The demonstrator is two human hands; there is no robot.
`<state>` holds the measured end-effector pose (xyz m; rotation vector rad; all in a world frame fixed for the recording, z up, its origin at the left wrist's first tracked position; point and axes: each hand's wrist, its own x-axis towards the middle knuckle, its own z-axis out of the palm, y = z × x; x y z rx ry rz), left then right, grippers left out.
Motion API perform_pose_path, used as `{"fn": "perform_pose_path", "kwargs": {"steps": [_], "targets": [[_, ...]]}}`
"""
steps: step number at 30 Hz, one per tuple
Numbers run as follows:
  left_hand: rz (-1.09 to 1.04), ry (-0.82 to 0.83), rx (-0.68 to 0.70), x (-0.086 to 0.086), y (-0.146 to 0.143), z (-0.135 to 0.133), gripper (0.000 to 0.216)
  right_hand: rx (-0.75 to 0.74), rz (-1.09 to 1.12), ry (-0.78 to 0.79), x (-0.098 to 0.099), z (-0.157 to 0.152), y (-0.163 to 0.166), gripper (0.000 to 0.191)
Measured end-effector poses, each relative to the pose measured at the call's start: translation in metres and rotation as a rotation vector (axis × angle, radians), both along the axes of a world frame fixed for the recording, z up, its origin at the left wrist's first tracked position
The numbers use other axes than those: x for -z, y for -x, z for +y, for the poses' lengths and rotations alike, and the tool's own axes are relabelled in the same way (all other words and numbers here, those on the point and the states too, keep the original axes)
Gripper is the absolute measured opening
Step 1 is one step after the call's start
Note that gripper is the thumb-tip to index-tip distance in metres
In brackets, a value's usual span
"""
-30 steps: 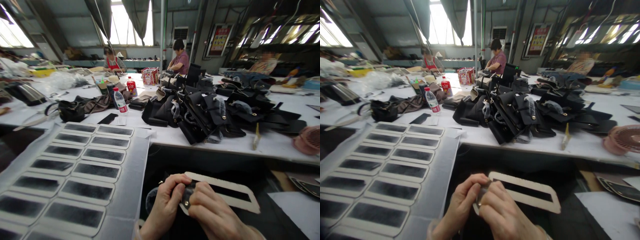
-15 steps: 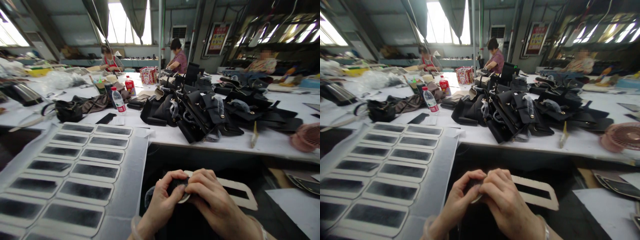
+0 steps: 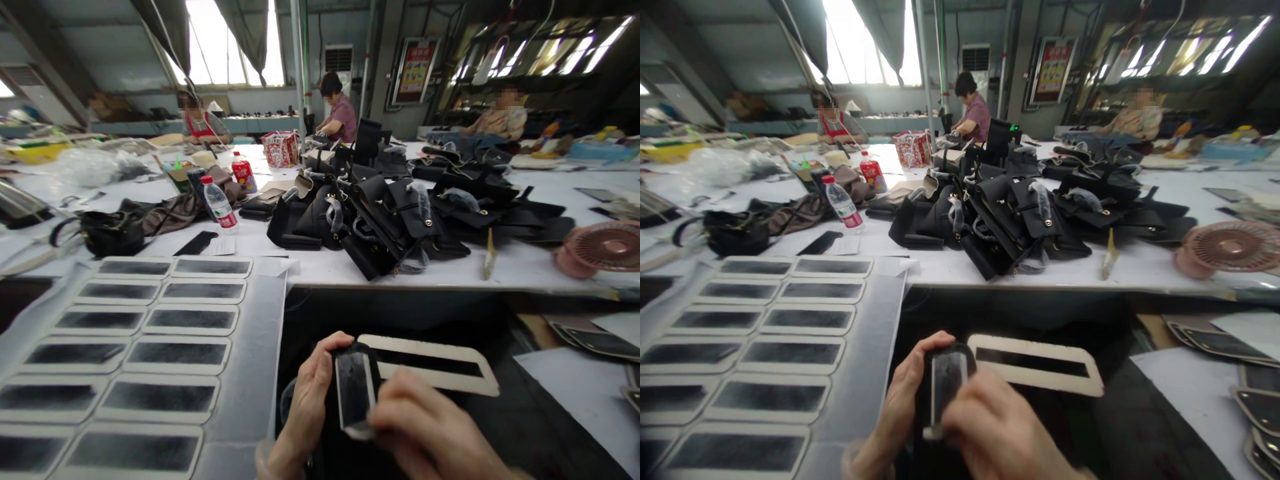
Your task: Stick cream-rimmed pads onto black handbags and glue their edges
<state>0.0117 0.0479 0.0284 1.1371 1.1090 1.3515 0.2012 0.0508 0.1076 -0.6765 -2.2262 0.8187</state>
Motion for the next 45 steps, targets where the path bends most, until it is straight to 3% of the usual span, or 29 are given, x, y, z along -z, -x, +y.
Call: {"fn": "perform_pose_path", "kwargs": {"steps": [5,9,12,20,23,28,35,39,45], "targets": [[-0.051,-0.067,-0.011,-0.002,-0.003,-0.004,0.058,0.392,0.045,0.339,0.008,0.034,0.014,0.008],[0.067,-0.036,-0.081,-0.006,0.002,-0.005,0.044,0.476,0.147,0.582,0.030,0.026,0.020,0.013],[0.122,0.030,-0.162,-0.007,0.003,-0.004,0.040,0.509,0.221,0.669,0.043,0.009,0.024,0.013],[0.045,0.122,-0.255,0.000,-0.003,-0.003,0.041,0.650,0.264,0.652,0.058,-0.017,0.039,0.025],[0.017,0.142,-0.273,0.002,-0.003,-0.006,0.038,0.679,0.296,0.639,0.059,-0.019,0.045,0.022],[0.037,0.187,-0.276,0.000,-0.003,-0.005,0.039,0.697,0.375,0.667,0.055,-0.013,0.051,0.010],[0.023,0.158,-0.196,-0.009,-0.017,-0.012,0.049,0.622,0.371,0.615,0.047,0.007,0.043,0.023],[0.031,0.180,-0.185,0.006,-0.029,-0.034,0.069,0.632,0.452,0.659,0.067,0.002,0.037,0.043],[0.244,0.115,-0.340,0.020,-0.037,-0.047,0.059,0.676,0.503,0.703,0.095,-0.010,0.033,0.053]]}}
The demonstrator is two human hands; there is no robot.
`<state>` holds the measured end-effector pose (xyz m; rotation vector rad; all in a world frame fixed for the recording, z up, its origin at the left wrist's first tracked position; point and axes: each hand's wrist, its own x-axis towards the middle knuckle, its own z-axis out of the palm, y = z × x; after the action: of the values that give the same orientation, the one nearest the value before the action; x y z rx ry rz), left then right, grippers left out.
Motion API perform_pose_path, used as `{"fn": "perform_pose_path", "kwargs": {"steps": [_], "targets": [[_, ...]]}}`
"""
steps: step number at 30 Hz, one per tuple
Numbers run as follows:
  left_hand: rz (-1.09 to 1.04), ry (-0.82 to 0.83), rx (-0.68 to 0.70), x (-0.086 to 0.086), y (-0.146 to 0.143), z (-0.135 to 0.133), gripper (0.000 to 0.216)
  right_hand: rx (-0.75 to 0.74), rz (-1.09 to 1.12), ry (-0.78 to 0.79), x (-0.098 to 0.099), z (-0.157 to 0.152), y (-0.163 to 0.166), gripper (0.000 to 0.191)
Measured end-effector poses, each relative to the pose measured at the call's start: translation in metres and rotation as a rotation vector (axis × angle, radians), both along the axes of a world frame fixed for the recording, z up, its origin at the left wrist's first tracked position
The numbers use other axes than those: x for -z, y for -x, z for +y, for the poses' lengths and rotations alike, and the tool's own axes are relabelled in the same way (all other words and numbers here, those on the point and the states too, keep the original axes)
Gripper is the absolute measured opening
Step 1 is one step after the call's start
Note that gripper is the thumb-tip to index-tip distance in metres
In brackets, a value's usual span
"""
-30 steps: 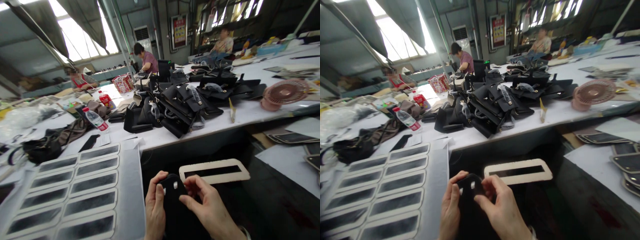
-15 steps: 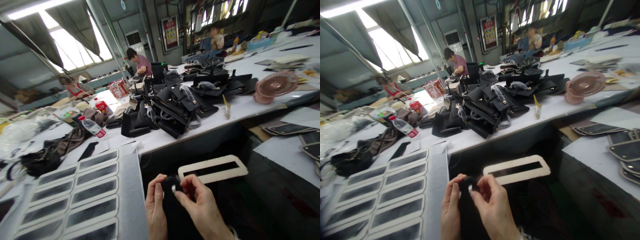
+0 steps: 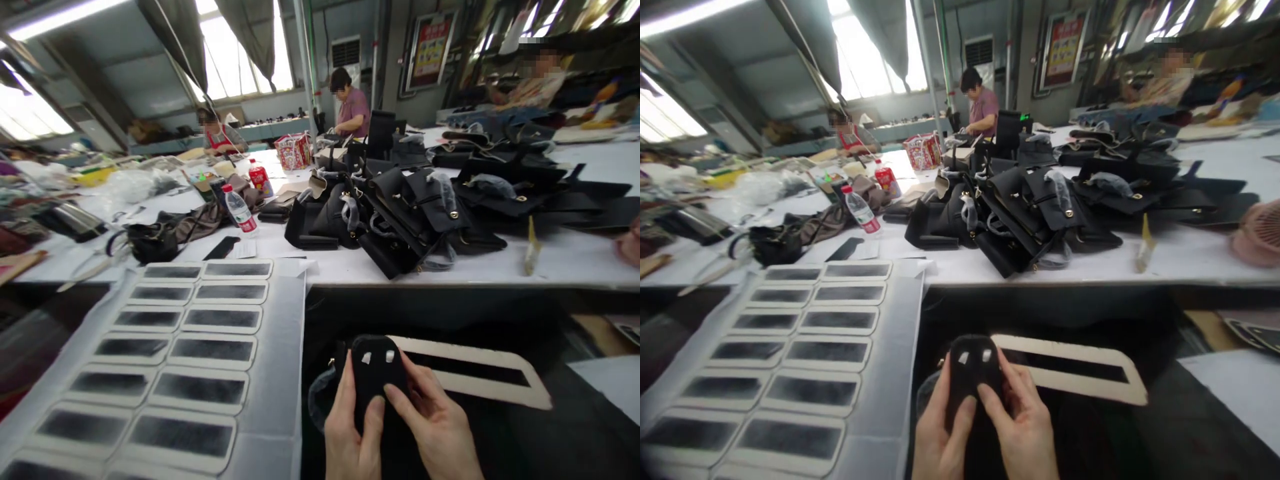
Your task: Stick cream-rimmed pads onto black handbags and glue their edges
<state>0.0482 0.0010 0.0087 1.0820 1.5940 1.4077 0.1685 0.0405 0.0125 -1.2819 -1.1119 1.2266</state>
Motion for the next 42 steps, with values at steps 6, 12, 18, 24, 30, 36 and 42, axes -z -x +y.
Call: {"fn": "perform_pose_path", "kwargs": {"steps": [6,12,18,24,30,36,42], "targets": [[-0.017,-0.060,0.016,0.000,0.002,0.002,0.056,-0.016,-0.170,-0.070,-0.012,0.012,-0.006,0.060],[-0.328,-0.099,0.121,-0.008,0.023,0.028,0.049,-0.195,-0.265,-0.118,-0.016,0.016,-0.013,0.056],[-0.269,-0.144,0.193,-0.012,0.023,0.052,0.050,-0.057,-0.312,-0.226,-0.027,0.032,-0.014,0.027],[-0.367,-0.195,0.281,-0.012,0.024,0.049,0.060,-0.135,-0.331,-0.399,-0.036,0.034,-0.020,0.007],[-0.323,-0.147,0.311,-0.014,0.028,0.045,0.071,-0.134,-0.212,-0.456,-0.033,0.027,-0.018,0.004],[-0.239,-0.183,0.368,-0.023,0.025,0.044,0.065,-0.051,-0.176,-0.411,-0.039,0.035,0.000,0.011],[-0.171,-0.177,0.414,-0.027,0.026,0.041,0.052,-0.037,-0.166,-0.348,-0.037,0.036,0.005,0.013]]}}
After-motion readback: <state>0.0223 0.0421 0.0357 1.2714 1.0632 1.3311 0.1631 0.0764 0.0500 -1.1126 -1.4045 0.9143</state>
